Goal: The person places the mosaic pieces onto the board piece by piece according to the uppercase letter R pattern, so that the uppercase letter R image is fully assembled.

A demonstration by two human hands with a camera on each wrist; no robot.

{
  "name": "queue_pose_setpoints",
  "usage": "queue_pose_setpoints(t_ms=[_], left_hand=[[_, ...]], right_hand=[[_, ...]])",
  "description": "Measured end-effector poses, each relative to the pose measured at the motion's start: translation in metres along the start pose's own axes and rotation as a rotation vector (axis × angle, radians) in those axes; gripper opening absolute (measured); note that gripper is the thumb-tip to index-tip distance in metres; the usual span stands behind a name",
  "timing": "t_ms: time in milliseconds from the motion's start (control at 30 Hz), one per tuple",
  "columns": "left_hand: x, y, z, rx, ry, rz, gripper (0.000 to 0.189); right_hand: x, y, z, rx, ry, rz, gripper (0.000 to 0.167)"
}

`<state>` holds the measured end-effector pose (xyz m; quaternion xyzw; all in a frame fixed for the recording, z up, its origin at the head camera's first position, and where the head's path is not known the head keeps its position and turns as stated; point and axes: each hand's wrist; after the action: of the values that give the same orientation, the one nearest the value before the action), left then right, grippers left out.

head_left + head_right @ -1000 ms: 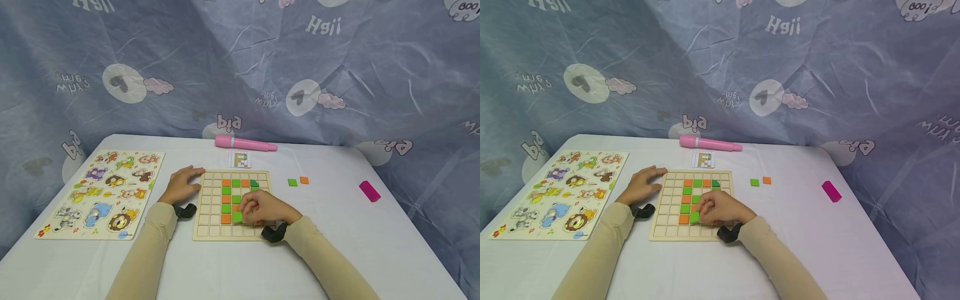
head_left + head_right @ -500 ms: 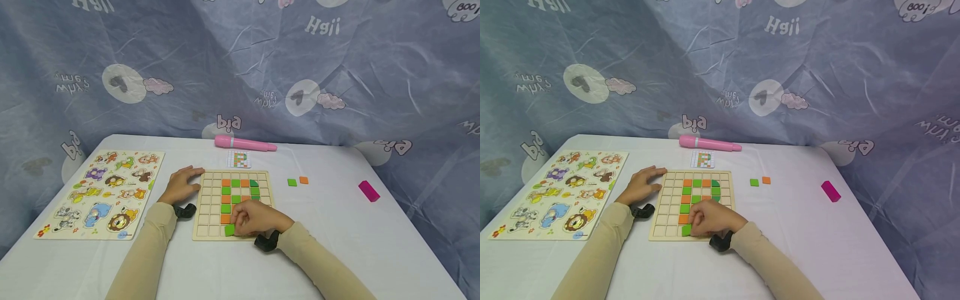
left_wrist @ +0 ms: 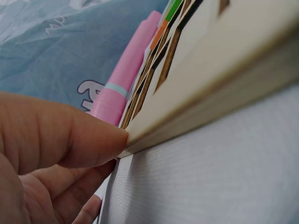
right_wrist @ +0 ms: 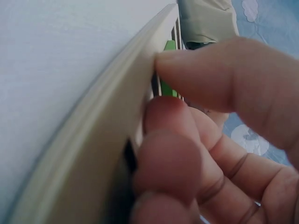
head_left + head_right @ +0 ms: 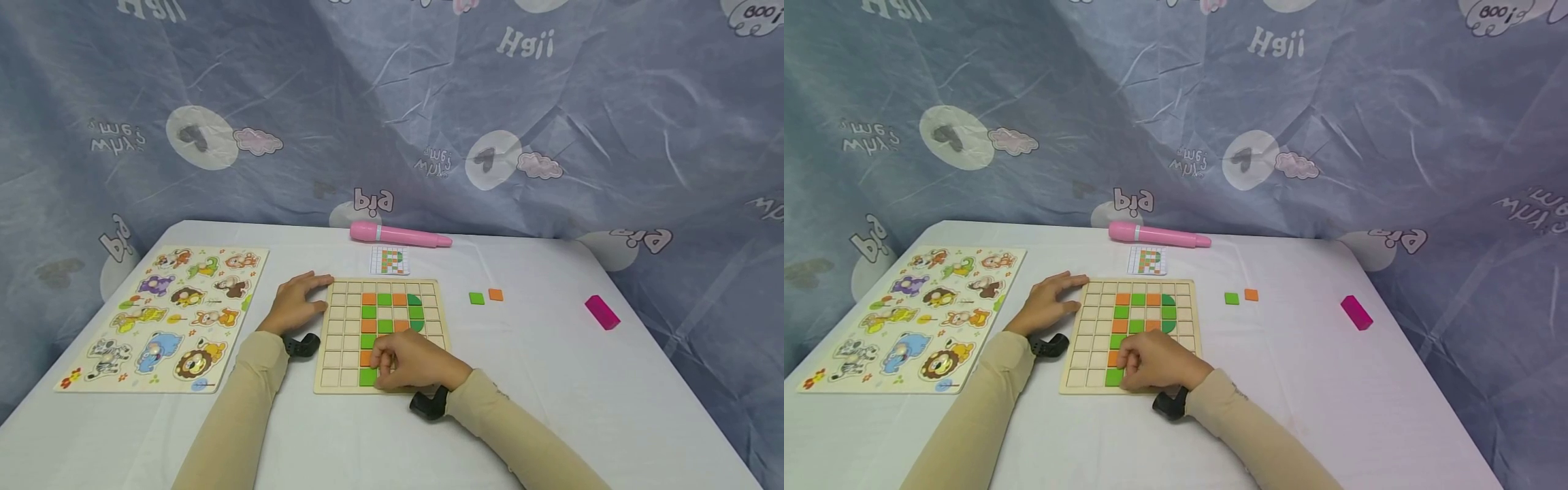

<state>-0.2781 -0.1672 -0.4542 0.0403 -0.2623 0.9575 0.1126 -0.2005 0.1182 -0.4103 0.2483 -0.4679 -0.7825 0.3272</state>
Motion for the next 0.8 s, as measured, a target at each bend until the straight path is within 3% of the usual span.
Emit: queue_pose_setpoints(t_ms=[433, 633, 800], left_hand=[[0.0, 0.0, -0.001, -0.007, 0.006, 0.01, 0.058], [0.0, 0.002, -0.002, -0.01, 0.003, 0.011, 0.058], [0.0, 0.0, -0.001, -0.018, 0.002, 0.01, 0.058]], right_hand=[[-0.001, 0.0, 0.003, 0.047, 0.028, 0.001, 0.016], [-0.001, -0.008, 0.015, 0.27, 0.089, -0.039, 0.016], [-0.004, -0.015, 0.034, 0.454, 0.082, -0.063, 0.022]])
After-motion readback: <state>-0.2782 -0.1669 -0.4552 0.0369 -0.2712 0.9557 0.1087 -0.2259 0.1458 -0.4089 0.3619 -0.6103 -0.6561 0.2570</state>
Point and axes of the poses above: each hand's wrist, its own x-axis towards the middle knuckle, its own z-axis out of the back of the hand, y = z × x, and after that the axes turned 15 degrees about x, right-handed
